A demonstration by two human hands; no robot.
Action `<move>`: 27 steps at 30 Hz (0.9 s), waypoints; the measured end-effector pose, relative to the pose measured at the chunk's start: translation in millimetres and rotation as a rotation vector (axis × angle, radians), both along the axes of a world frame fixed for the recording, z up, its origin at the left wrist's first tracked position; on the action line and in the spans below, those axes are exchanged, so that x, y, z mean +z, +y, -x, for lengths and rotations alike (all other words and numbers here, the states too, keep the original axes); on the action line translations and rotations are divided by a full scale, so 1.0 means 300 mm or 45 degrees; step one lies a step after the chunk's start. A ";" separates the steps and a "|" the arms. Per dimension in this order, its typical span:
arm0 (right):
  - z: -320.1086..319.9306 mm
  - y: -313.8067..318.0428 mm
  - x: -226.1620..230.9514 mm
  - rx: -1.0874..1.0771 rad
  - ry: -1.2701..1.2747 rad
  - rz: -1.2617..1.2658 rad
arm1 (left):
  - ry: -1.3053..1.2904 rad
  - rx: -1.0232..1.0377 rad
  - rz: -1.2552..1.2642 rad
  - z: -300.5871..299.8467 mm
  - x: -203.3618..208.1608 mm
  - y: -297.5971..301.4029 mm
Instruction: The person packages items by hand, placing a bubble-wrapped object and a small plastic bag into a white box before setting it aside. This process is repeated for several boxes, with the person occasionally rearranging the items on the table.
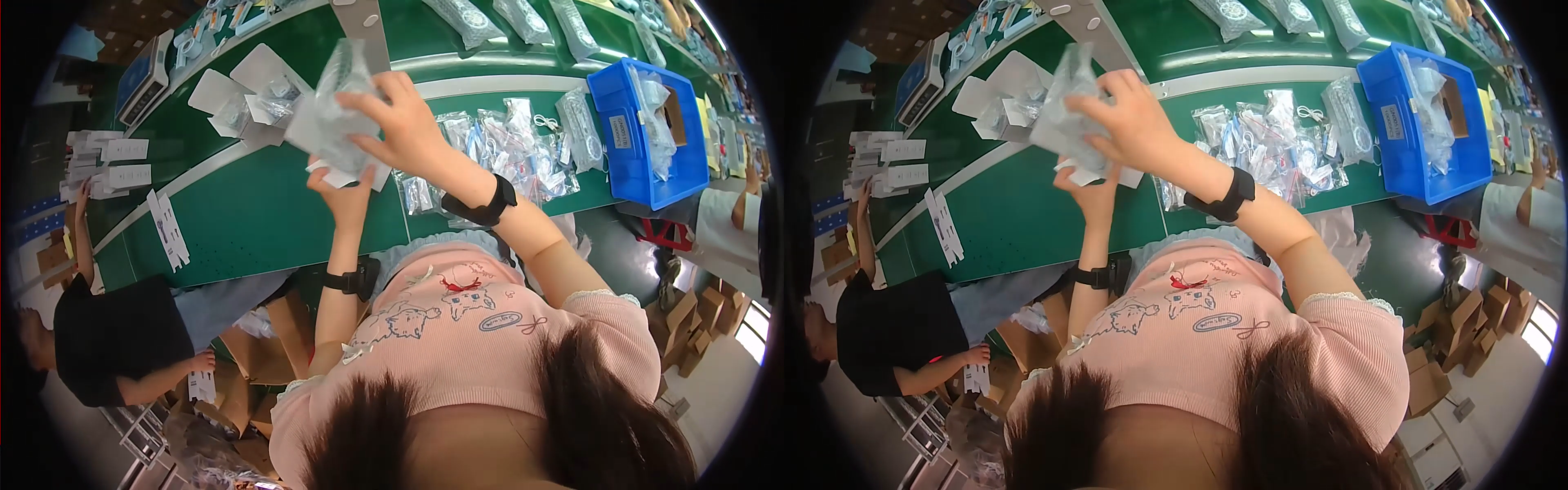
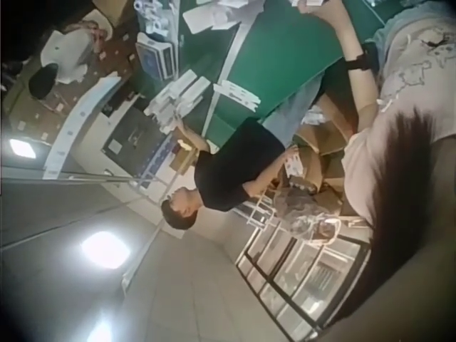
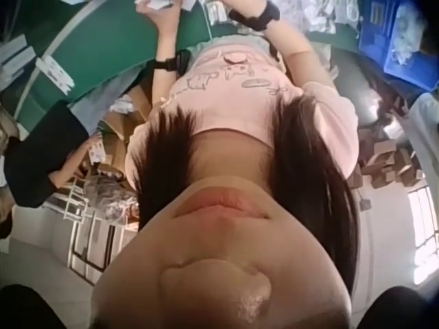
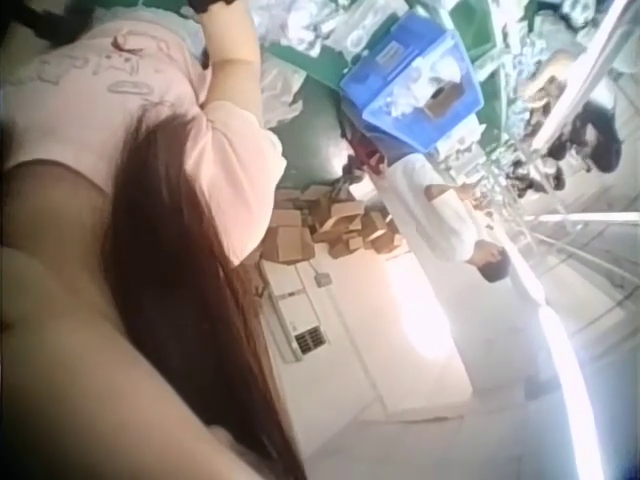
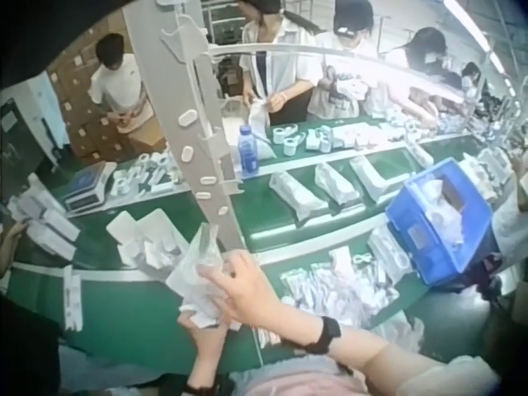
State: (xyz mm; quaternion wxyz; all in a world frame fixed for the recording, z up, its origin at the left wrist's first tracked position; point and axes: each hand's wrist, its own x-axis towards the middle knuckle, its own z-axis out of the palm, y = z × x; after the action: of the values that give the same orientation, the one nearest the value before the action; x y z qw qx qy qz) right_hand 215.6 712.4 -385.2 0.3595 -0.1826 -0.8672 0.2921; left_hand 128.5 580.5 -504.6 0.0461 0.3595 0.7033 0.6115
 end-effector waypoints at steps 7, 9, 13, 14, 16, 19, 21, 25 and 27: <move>-0.071 0.011 -0.135 0.098 -0.074 -0.065 | -0.044 -0.101 0.241 -0.054 0.044 0.064; -0.110 0.046 -0.159 0.234 0.026 -0.035 | 0.060 -0.130 0.039 -0.011 0.087 0.072; -0.216 0.187 -0.346 -0.444 -0.185 0.206 | 0.166 -0.167 -0.122 -0.004 0.077 0.070; -0.236 0.213 -0.419 -0.694 -0.522 0.005 | 0.081 -0.142 0.104 -0.005 0.047 0.068; -0.258 0.186 -0.502 -0.664 -0.819 0.016 | -0.002 -0.091 0.325 0.012 0.034 0.060; -0.307 0.224 -0.615 -0.523 -1.061 0.095 | 0.034 -0.268 0.020 0.032 0.048 0.026; -0.333 0.263 -0.650 -0.278 -0.950 0.221 | 0.125 -0.245 0.069 0.038 0.105 0.035; -0.319 0.262 -0.547 -0.143 -0.852 0.355 | 0.254 -0.165 0.227 0.064 0.162 0.035; -0.273 0.235 -0.384 -0.024 -0.632 0.219 | 0.149 -0.105 0.347 0.081 0.161 0.029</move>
State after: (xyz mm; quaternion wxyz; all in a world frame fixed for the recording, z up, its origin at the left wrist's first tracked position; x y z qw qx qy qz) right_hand 297.3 783.0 -500.5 0.1217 -0.2867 -0.8991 0.3077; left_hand 104.2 589.3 -456.3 0.0783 0.4136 0.7659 0.4861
